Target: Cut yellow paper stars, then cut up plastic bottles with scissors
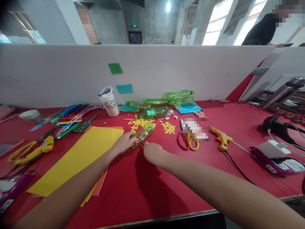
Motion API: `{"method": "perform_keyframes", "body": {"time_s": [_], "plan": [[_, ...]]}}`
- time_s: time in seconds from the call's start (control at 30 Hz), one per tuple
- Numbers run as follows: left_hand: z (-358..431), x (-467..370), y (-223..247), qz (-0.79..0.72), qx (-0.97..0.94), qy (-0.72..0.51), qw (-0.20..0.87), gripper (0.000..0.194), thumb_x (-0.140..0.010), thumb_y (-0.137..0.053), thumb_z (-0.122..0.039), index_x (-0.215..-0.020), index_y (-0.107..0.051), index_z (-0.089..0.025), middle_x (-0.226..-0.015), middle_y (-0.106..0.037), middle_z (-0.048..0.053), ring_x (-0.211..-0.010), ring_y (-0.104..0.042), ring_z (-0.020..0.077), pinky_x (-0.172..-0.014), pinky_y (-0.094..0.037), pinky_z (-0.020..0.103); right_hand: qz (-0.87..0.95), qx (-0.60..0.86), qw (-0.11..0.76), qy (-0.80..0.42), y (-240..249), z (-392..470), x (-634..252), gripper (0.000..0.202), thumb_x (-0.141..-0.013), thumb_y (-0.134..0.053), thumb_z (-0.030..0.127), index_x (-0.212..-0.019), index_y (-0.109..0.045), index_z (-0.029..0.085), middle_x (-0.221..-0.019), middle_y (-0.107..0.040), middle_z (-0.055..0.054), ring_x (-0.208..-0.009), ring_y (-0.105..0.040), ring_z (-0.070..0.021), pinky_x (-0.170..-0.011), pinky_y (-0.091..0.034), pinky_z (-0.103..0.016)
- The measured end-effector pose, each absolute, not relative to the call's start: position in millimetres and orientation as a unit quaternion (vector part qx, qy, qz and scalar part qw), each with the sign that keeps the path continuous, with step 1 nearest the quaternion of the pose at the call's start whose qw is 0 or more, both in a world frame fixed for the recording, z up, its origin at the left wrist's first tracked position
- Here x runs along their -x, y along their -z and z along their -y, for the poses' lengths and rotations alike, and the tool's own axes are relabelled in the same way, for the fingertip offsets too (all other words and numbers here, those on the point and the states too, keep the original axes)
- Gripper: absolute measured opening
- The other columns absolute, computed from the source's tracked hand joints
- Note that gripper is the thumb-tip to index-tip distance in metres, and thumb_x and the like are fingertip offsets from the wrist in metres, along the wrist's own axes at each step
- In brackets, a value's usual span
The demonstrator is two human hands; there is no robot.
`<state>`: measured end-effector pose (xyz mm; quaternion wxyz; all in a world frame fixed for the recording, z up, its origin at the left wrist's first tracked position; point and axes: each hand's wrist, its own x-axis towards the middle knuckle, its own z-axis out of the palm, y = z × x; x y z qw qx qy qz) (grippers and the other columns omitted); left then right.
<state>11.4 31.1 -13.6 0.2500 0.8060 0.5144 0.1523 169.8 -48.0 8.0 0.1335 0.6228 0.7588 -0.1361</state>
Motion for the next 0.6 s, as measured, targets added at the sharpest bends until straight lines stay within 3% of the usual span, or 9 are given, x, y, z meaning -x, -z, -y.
{"method": "perform_keyframes", "body": {"time_s": [0.2,0.37,0.5,0.6], "plan": [[-41.0,-2.4,9.3,-0.504,-0.810,-0.123,0.275,0.030,-0.077,-0.046,-0.047,-0.083,-0.057,-0.020,-0.082,-0.061,0.004,-0.080,-0.058,0.0217,-0.069,-0.041,0.028,-0.744,-0.644,0.114,0.134,-4.7,46.9,-169.0,0.028,-0.090,-0.053,0.029,-0.115,-0.053,0.016,-0.112,-0.058,-0.007,-0.091,-0.060,-0.0197,-0.076,-0.052,-0.039],[-37.5,2.5,-0.9,-0.520,-0.800,-0.128,0.269,0.059,-0.058,-0.064,-0.059,-0.102,-0.055,-0.020,-0.100,-0.059,0.010,-0.096,-0.055,0.0286,-0.076,-0.041,0.031,-0.758,-0.626,0.121,0.140,-16.2,36.2,-163.4,0.028,-0.090,-0.054,0.029,-0.114,-0.054,0.016,-0.114,-0.057,-0.008,-0.094,-0.059,-0.0203,-0.079,-0.051,-0.039],[-25.7,-3.6,-0.5,-0.528,-0.803,-0.131,0.242,0.043,-0.072,-0.052,-0.054,-0.097,-0.051,-0.019,-0.101,-0.058,0.012,-0.095,-0.055,0.0278,-0.076,-0.041,0.032,-0.763,-0.619,0.128,0.137,-18.3,35.6,-163.6,0.028,-0.089,-0.054,0.029,-0.115,-0.054,0.015,-0.114,-0.057,-0.008,-0.093,-0.059,-0.0203,-0.079,-0.051,-0.039],[-24.1,-5.9,5.4,-0.529,-0.817,-0.139,0.185,0.047,-0.064,-0.060,-0.054,-0.094,-0.049,-0.020,-0.101,-0.055,0.013,-0.097,-0.052,0.0293,-0.075,-0.040,0.033,-0.767,-0.616,0.127,0.124,-17.7,36.2,-164.1,0.028,-0.089,-0.054,0.028,-0.114,-0.054,0.015,-0.114,-0.057,-0.008,-0.093,-0.060,-0.0203,-0.078,-0.051,-0.039]]}}
